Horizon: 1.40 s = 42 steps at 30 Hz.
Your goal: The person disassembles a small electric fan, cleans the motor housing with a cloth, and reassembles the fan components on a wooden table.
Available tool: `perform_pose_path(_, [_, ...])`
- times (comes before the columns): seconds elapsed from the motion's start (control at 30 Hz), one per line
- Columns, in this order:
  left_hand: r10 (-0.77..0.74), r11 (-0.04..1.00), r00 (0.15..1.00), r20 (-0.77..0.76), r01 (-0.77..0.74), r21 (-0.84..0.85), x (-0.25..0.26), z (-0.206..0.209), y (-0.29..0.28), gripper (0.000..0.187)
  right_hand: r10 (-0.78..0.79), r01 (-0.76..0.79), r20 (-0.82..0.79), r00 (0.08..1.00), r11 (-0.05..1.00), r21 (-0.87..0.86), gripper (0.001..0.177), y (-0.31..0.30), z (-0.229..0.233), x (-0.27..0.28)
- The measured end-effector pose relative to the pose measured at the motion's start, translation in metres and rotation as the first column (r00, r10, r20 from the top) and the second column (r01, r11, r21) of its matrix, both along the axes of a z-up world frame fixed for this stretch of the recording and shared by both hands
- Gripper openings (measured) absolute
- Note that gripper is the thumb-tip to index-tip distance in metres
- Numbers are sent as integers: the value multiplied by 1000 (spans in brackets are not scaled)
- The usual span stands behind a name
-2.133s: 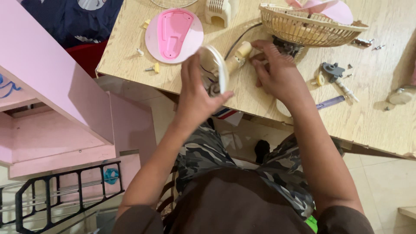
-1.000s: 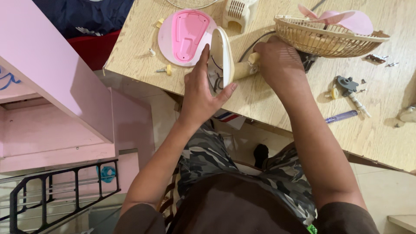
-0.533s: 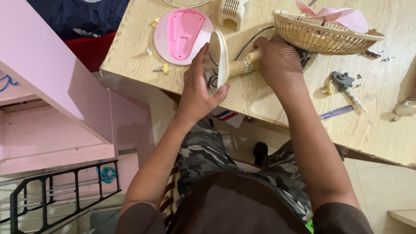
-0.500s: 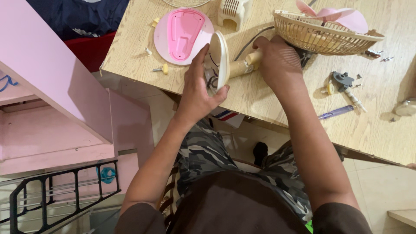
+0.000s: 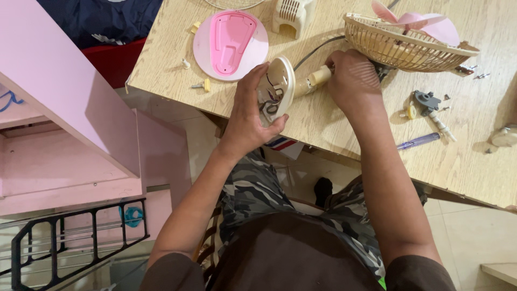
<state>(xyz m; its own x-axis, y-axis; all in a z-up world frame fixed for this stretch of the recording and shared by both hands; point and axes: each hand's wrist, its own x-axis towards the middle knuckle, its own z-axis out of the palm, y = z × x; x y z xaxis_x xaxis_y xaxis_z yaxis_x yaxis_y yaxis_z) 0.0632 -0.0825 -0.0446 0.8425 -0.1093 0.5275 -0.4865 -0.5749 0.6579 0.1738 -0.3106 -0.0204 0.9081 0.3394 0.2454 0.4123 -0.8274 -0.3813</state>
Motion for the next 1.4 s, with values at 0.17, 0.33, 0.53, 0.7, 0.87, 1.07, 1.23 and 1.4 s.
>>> perform_pose_path(0.17, [22, 1000, 1000, -17, -21, 5, 1, -2, -1, 103, 4, -3, 83, 997, 1000, -5, 19, 0, 1, -3])
perform_pose_path(0.33, [41, 999, 996, -74, -41, 2, 4, -5, 1, 104, -34, 33, 25, 999, 998, 62, 16, 1, 3, -8])
perform_pose_path(0.53, [30, 999, 996, -83, -31, -15, 7, -6, 1, 102, -11, 13, 113, 994, 1000, -18, 17, 1, 3, -13])
perform_pose_path(0.7, [23, 999, 995, -98, -27, -41, 5, -6, 3, 101, -83, 84, 115, 990, 996, -9, 12, 7, 1, -18])
perform_pose_path(0.87, [20, 998, 994, -105, -26, -51, 6, -7, 4, 101, -50, 53, 129, 990, 998, -16, 13, 3, 1, -18])
perform_pose_path(1.07, [32, 999, 996, -86, -34, -22, 7, -9, 4, 100, -14, 22, 171, 985, 999, -46, 15, 7, -2, -12])
perform_pose_path(1.23, [33, 999, 997, -66, -34, -17, 8, -9, 4, 100, -57, 53, 100, 993, 998, 36, 17, 8, -8, -14])
perform_pose_path(1.4, [31, 999, 997, -68, -32, -11, 7, -9, 4, 100, 10, -47, 193, 981, 981, 188, 14, 1, -9, -16])
